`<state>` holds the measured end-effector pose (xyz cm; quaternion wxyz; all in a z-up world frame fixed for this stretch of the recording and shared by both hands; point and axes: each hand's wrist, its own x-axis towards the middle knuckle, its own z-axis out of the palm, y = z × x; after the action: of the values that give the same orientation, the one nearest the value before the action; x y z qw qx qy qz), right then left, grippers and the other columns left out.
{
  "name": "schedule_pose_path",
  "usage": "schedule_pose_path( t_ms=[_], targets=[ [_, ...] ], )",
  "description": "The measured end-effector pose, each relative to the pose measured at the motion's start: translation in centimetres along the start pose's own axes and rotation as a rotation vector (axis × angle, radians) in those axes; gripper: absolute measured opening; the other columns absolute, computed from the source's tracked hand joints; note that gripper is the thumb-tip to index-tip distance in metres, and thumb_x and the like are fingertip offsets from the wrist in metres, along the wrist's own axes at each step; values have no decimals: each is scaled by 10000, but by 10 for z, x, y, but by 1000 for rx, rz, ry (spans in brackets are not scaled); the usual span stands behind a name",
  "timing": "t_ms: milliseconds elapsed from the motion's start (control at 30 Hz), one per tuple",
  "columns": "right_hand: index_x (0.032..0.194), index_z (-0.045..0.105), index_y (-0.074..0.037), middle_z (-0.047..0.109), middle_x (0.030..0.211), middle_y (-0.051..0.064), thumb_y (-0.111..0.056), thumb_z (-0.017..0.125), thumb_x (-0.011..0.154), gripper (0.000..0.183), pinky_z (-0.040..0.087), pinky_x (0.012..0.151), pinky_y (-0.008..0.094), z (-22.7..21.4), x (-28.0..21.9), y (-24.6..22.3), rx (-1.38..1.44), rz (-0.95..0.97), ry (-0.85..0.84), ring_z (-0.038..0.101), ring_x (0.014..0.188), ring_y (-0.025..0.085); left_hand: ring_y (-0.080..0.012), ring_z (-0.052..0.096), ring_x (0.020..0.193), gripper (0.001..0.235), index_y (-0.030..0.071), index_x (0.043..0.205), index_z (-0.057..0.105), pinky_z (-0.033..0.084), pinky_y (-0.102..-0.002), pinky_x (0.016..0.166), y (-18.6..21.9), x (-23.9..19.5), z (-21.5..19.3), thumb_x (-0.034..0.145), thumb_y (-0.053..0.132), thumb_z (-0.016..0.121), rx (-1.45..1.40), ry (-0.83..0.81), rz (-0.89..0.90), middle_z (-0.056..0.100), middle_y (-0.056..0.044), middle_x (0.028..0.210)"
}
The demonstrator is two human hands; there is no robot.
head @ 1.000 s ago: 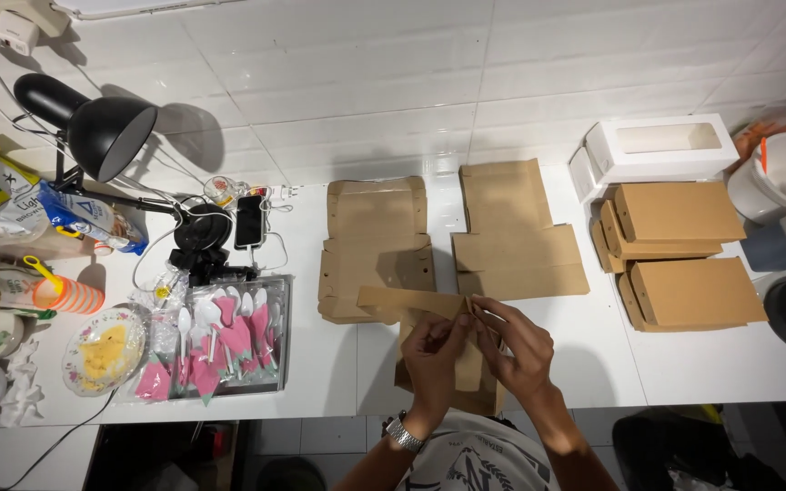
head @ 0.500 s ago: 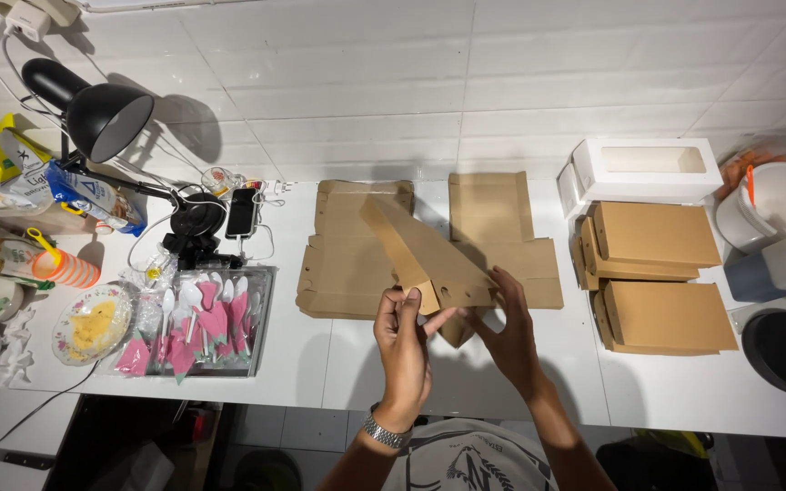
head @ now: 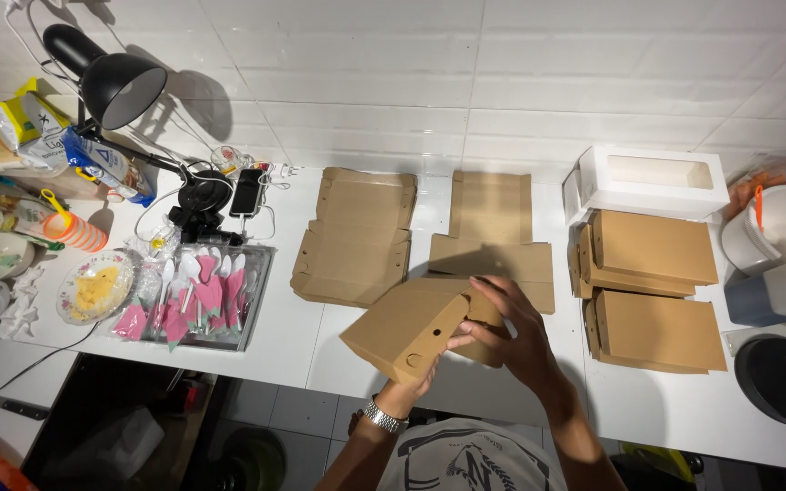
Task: The person assembles flat cardboard boxes by folding the sides and locking the tabs. They place each completed box into a stack on the counter. The person repeats this process for several boxes throughout the clip.
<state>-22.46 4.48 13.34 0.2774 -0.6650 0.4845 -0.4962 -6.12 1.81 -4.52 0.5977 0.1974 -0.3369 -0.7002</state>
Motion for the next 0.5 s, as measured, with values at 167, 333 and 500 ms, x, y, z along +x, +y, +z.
schedule_pose_path(
  t_ms=[167, 333, 500],
  targets=[
    [1373, 650, -135, 578, 1310, 115, -160, 861, 805, 607, 518, 1031, 482, 11, -7, 16, -161, -185, 139, 638, 1208, 320, -409, 669, 1108, 403, 84, 1282, 587, 602, -651, 920, 35, -15, 25, 921, 245, 667, -73, -215, 106, 656, -165, 1301],
    [1316, 684, -126, 669, 1235, 87, -164, 869, 805, 544, 577, 941, 460, 7, -7, -1, -120, -81, 145, 691, 1149, 312, -396, 677, 1075, 380, 43, 1277, 589, 610, -610, 907, 49, -16, 49, 937, 200, 652, 38, -112, 124, 669, -173, 1259],
    [973, 700, -74, 765, 1178, 117, -60, 755, 876, 112, 613, 846, 449, 12, -7, -4, -204, -166, 170, 750, 1027, 339, -380, 686, 1034, 351, -8, 1271, 592, 622, -558, 890, 54, -13, 69, 958, 145, 633, 174, 5, 150, 685, -183, 1208]
  ],
)
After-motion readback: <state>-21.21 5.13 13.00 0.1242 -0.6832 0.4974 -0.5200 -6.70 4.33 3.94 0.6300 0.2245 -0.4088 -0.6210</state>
